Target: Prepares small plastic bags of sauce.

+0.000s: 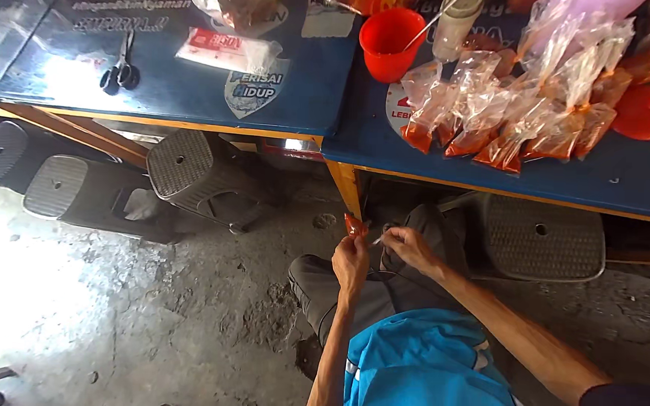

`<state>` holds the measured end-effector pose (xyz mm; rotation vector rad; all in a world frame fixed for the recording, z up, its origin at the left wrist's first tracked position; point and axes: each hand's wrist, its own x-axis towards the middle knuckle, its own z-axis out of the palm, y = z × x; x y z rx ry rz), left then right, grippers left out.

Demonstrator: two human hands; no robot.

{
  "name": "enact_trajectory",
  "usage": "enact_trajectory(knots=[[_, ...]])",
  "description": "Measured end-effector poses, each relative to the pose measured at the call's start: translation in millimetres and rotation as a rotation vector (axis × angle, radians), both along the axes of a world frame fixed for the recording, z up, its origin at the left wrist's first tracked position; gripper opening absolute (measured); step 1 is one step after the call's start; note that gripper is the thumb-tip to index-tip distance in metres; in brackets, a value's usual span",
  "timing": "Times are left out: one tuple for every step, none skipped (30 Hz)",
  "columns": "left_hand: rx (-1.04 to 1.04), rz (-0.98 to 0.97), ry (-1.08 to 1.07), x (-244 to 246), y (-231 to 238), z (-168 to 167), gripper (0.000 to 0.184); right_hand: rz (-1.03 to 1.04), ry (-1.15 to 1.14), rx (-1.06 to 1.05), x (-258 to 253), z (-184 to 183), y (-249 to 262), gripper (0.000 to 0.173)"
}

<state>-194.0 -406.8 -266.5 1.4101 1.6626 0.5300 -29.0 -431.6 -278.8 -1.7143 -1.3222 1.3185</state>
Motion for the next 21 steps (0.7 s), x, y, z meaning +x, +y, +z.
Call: enact_trajectory(knots=[[0.023,-0.081,0.134,1,-1,10,0.028,0.016,-0.093,0.047,-3,6,4,0.029],[0.046,-0.143,0.247,4,-2,20,0.028,0.045,-0.203,0.124,-7,12,6,0.031],[0.081,-0.189,0.332,6,-3,28,0.028,0.072,-0.306,0.233,-11,15,5,0.033],[0.13,-0.224,0.394,8,-3,32,0.028,0.098,-0.398,0.366,-15,15,6,0.033],[0.18,-0.251,0.448,10,-4,35,0.027,0.119,-0.469,0.505,-18,11,7,0.033],[0.222,-0.272,0.487,11,-4,37,0.027,0.137,-0.502,0.611,-18,6,10,0.033],[0.257,-0.288,0.509,11,-4,38,0.028,0.149,-0.495,0.678,-18,2,14,0.033],[0.295,-0.3,0.517,10,-4,38,0.028,0.158,-0.451,0.692,-17,0,18,0.033],[0.346,-0.305,0.506,9,-4,38,0.027,0.148,-0.387,0.654,-16,0,21,0.032],[0.419,-0.304,0.481,7,-4,36,0.025,0.124,-0.301,0.56,-15,3,22,0.031],[0.497,-0.301,0.442,6,-4,33,0.023,0.086,-0.202,0.443,-14,7,23,0.03],[0.568,-0.297,0.389,5,-3,30,0.02,0.044,-0.113,0.333,-12,11,25,0.029],[0.631,-0.292,0.325,4,-1,28,0.017,-0.003,-0.032,0.261,-11,14,28,0.026],[0.677,-0.29,0.264,3,0,26,0.015,-0.051,0.05,0.214,-11,15,29,0.023],[0.703,-0.294,0.204,3,1,24,0.017,-0.099,0.129,0.183,-11,16,30,0.02],[0.724,-0.306,0.15,2,3,22,0.019,-0.145,0.197,0.151,-11,19,31,0.019],[0.741,-0.322,0.106,0,5,18,0.02,-0.186,0.244,0.12,-11,21,32,0.019],[0.757,-0.333,0.074,-1,8,15,0.019,-0.214,0.258,0.098,-12,23,33,0.021],[0.763,-0.341,0.045,-1,10,13,0.019,-0.228,0.242,0.087,-13,24,34,0.023],[0.766,-0.339,0.023,0,12,11,0.019,-0.239,0.215,0.095,-14,24,34,0.022],[0.767,-0.33,0.001,1,13,9,0.02,-0.24,0.173,0.118,-15,24,34,0.021]])
